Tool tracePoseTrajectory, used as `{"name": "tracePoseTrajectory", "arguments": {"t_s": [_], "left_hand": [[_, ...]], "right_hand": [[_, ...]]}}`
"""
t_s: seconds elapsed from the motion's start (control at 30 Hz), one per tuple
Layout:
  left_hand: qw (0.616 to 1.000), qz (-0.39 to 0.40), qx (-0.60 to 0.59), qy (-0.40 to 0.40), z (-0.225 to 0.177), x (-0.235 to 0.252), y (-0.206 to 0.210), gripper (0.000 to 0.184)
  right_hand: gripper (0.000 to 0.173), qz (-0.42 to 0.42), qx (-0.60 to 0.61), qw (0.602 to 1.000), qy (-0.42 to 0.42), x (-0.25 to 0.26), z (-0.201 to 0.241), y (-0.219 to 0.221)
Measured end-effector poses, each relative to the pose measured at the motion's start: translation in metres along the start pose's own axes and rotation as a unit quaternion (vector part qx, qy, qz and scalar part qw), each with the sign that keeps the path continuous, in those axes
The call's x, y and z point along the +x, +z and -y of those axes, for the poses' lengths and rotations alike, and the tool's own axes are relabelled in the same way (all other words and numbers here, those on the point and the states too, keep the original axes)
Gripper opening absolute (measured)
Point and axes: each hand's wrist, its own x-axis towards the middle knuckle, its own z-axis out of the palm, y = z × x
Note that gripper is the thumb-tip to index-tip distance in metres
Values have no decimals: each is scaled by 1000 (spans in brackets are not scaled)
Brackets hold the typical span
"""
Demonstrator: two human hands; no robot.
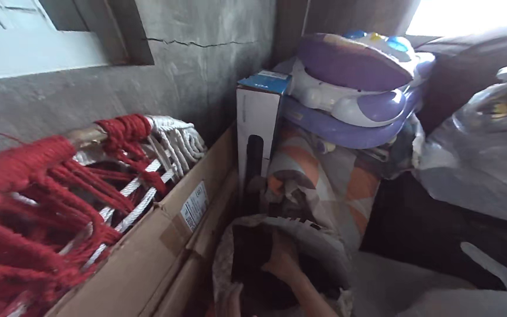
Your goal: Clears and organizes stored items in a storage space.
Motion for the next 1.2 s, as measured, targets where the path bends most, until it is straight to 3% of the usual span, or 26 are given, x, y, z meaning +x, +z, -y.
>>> {"name": "tracePoseTrajectory", "arguments": {"t_s": [0.07,0.13,0.23,0.3,0.37,0.43,0.53,0.63,0.7,0.77,0.83,0.93,1.03,1.1,1.13,1.2], "left_hand": [[997,-76,2,-12,2,11,-9,74],[996,-81,19,-41,-3,17,-19,80],[997,-28,70,-31,-12,24,-21,70],[995,46,87,-23,-31,36,-21,51],[992,79,98,18,-41,56,-14,46],[982,117,142,30,-36,81,-6,60],[951,205,232,-24,-15,104,-2,97],[926,259,267,-58,-12,95,-2,105],[927,265,263,-36,-5,77,3,99],[910,303,279,-33,-19,60,0,81],[914,276,296,-22,-27,40,2,63],[912,258,320,13,-29,28,4,63],[892,329,309,-24,-42,51,-6,78],[890,346,286,-78,-54,85,-10,78],[888,338,297,-97,-59,103,-7,74],[909,249,327,-68,-61,127,11,45]], "right_hand": [[116,-27,63,998,-3,-17,-13,-9],[116,-79,144,986,-32,-42,-34,-19],[111,-147,256,950,-101,-82,-72,-30],[109,-161,313,926,-140,-99,-96,-35],[108,-156,337,918,-135,-108,-110,-41],[106,-144,336,921,-132,-114,-115,-46],[102,-120,325,928,-140,-121,-102,-58],[99,-131,319,931,-121,-124,-92,-62],[105,-155,352,917,-102,-119,-102,-50],[107,-184,376,904,-86,-113,-105,-43],[111,-208,372,903,-53,-111,-103,-40],[114,-244,354,902,-17,-106,-94,-34],[111,-286,342,895,6,-104,-74,-25],[107,-305,327,894,20,-103,-67,-19],[107,-305,324,895,25,-103,-65,-18],[107,-313,312,896,32,-101,-66,-18]]}}
